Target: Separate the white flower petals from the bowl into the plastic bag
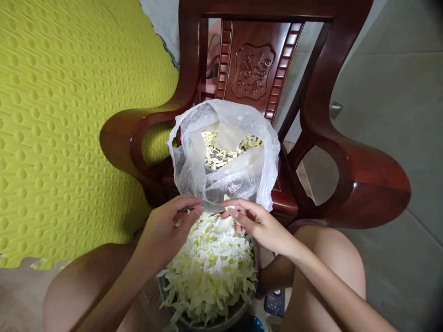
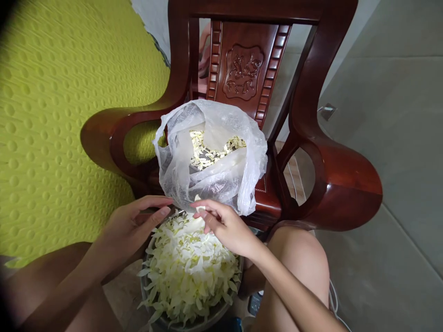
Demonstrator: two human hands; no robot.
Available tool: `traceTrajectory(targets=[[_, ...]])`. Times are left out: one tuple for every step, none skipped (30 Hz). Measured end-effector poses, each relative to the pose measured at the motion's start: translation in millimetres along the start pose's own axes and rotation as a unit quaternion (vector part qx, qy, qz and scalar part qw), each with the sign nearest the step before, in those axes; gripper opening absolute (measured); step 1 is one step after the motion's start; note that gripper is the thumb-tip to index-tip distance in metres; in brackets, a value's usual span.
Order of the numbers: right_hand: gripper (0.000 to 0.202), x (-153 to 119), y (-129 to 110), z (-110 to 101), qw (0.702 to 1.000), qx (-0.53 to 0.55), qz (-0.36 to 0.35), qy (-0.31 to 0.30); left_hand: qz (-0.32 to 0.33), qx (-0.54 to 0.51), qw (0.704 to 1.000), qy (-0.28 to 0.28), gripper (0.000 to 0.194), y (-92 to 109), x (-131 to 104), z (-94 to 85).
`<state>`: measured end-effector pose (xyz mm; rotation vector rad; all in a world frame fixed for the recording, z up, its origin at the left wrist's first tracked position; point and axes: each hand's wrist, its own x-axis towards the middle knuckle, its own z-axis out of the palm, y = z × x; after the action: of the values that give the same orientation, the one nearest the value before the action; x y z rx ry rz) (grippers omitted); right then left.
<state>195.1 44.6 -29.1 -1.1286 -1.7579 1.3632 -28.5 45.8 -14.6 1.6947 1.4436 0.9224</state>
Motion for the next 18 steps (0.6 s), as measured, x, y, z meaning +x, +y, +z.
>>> traceTrajectory(targets=[[0.021, 0, 0, 3, 0.998, 0.057, 0.002, -0.008, -0.018, -0.035, 0.999, -0.03, 0.037, 3, -1, 4.2], [0.017, 1, 0, 5, 0.995, 0.1, 0.0, -0.005, -0.036, -0.07, 0.995, -0.063, 0.04, 5, -1, 8.3], [0.013, 1, 1, 8, 0.992, 0.126, -0.003, 0.005, -0.051, -0.1, 0.989, -0.094, 0.042, 7, -2, 12.1], [0.012, 2, 1, 11, 0.99, 0.139, -0.004, 0.019, -0.061, -0.121, 0.984, -0.115, 0.042, 9, -2, 15.4], [0.014, 2, 2, 13, 0.99, 0.141, -0.004, 0.031, -0.07, -0.135, 0.98, -0.128, 0.041, 10, -2, 17.8], [0.016, 3, 3, 15, 0.99, 0.133, -0.006, 0.042, -0.075, -0.146, 0.977, -0.136, 0.04, 10, -1, 19.5], [0.018, 3, 4, 16, 0.992, 0.117, -0.01, 0.053, -0.079, -0.155, 0.975, -0.14, 0.04, 10, -1, 20.5], [0.019, 3, 5, 17, 0.993, 0.091, -0.018, 0.067, -0.081, -0.16, 0.973, -0.143, 0.041, 9, -1, 20.8], [0.019, 2, 6, 18, 0.994, 0.057, -0.028, 0.086, -0.086, -0.161, 0.972, -0.148, 0.043, 8, -1, 20.6], [0.018, 2, 7, 18, 0.993, 0.016, -0.04, 0.108, -0.093, -0.16, 0.971, -0.154, 0.045, 6, -1, 20.1], [0.018, 1, 8, 17, 0.99, -0.026, -0.051, 0.128, -0.103, -0.16, 0.969, -0.158, 0.047, 5, -1, 19.6], [0.017, 1, 9, 17, 0.985, -0.065, -0.062, 0.146, -0.117, -0.164, 0.967, -0.158, 0.048, 4, -1, 19.3], [0.016, 0, 10, 17, 0.979, -0.102, -0.074, 0.16, -0.135, -0.171, 0.963, -0.157, 0.048, 4, -1, 19.2], [0.016, 0, 11, 17, 0.972, -0.134, -0.087, 0.171, -0.151, -0.181, 0.959, -0.159, 0.048, 4, -1, 19.6], [0.015, 0, 12, 17, 0.966, -0.159, -0.1, 0.178, -0.163, -0.19, 0.955, -0.161, 0.046, 4, -2, 20.3], [0.014, -1, 13, 16, 0.961, -0.177, -0.112, 0.182, -0.17, -0.194, 0.953, -0.161, 0.044, 5, -2, 21.3], [0.013, -1, 13, 16, 0.957, -0.186, -0.123, 0.184, -0.172, -0.192, 0.953, -0.162, 0.042, 5, -2, 22.4], [0.012, -1, 13, 16, 0.956, -0.188, -0.129, 0.184, -0.17, -0.185, 0.955, -0.16, 0.039, 5, -2, 23.5]])
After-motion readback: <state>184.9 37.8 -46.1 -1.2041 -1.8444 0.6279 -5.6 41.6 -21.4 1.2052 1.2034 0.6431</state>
